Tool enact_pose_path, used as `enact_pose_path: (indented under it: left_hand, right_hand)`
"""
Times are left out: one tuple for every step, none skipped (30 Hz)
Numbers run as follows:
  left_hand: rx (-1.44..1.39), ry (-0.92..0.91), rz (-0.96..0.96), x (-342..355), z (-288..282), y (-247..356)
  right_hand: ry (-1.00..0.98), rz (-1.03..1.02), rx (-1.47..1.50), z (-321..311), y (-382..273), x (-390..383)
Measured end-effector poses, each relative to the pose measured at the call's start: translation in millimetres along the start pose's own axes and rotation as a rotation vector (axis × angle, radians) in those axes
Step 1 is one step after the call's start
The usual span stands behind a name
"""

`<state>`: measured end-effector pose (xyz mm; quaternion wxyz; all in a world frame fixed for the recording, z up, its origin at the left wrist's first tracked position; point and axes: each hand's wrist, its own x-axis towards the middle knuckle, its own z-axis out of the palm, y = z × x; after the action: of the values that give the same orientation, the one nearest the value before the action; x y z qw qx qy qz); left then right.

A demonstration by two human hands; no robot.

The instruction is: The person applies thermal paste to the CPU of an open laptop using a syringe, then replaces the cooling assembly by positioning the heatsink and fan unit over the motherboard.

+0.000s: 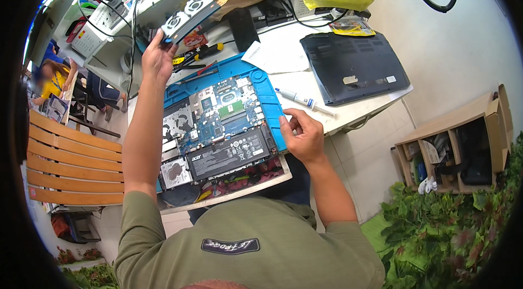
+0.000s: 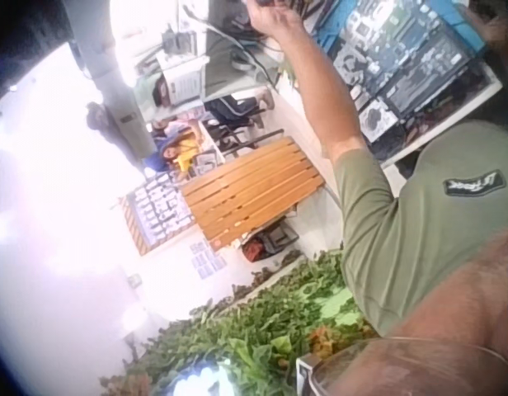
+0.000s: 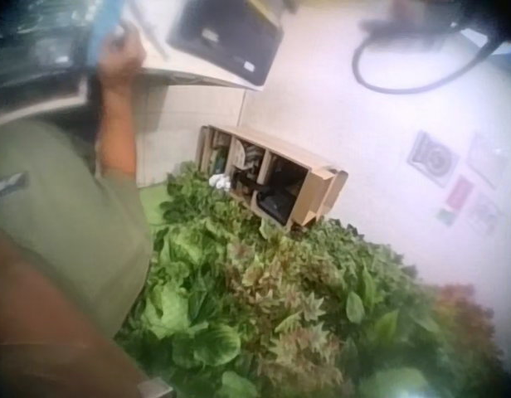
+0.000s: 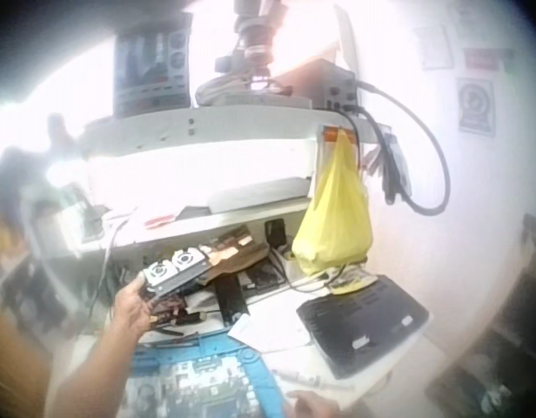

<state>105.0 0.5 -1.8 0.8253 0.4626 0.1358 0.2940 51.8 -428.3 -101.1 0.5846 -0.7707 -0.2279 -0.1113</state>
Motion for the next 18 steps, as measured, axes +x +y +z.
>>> enact_pose_path:
  left_hand:
    - [0.001, 0.008, 0.003, 13, 11, -4]
    - [0.002, 0.015, 0.004, 25, 21, -8]
    - [0.018, 0.015, 0.015, 38, 33, -14]
    - [0.036, 0.019, 0.025, 48, 42, -20]
    - [0.053, 0.021, 0.034, 59, 53, -25]
    - [0.084, 0.002, -0.017, 78, 47, -24]
    - [0.092, 0.027, -0.015, 90, 49, -29]
    - [0.102, 0.051, -0.010, 101, 53, -32]
    - [0.096, 0.077, -0.011, 112, 52, -34]
    - [0.091, 0.102, -0.007, 122, 53, -34]
    - [0.118, 0.083, 0.009, 131, 53, -35]
    - [0.127, 0.086, 0.019, 136, 59, -39]
    - [0.141, 0.103, 0.019, 140, 65, -41]
    - [0.156, 0.122, 0.021, 145, 70, -43]
    - [0.176, 0.102, 0.037, 144, 77, -47]
    - [0.197, 0.084, 0.053, 143, 83, -51]
    - [0.217, 0.067, 0.070, 141, 88, -56]
    - [0.233, 0.087, 0.055, 147, 83, -56]
  right_hand:
    - [0.017, -0.009, -0.023, 2, -1, 2]
    - [0.036, -0.017, -0.047, 2, -1, 4]
    - [0.067, -0.003, -0.017, 2, 5, 1]
    - [0.078, 0.020, -0.013, 1, 6, 2]
    - [0.093, 0.044, -0.011, 2, 6, 3]
    - [0.103, 0.072, -0.009, 3, 4, 2]
    - [0.099, 0.058, -0.041, 3, 1, 3]
    - [0.103, 0.036, -0.052, 5, -2, 5]
    - [0.086, 0.041, -0.062, 5, -4, 5]
    - [0.070, 0.043, -0.069, 5, -4, 6]
    - [0.078, 0.029, -0.062, 5, -3, 6]
    - [0.086, 0.019, -0.058, 4, -1, 6]
    - [0.093, 0.007, -0.053, 4, 1, 5]
    - [0.097, 0.010, -0.061, 3, 0, 5]
    - [0.102, 0.012, -0.071, 2, -1, 6]
    - [0.105, 0.014, -0.081, 1, -1, 7]
    - [0.111, 0.018, -0.092, 1, 0, 6]
    - [0.109, 0.014, -0.095, 1, -1, 6]
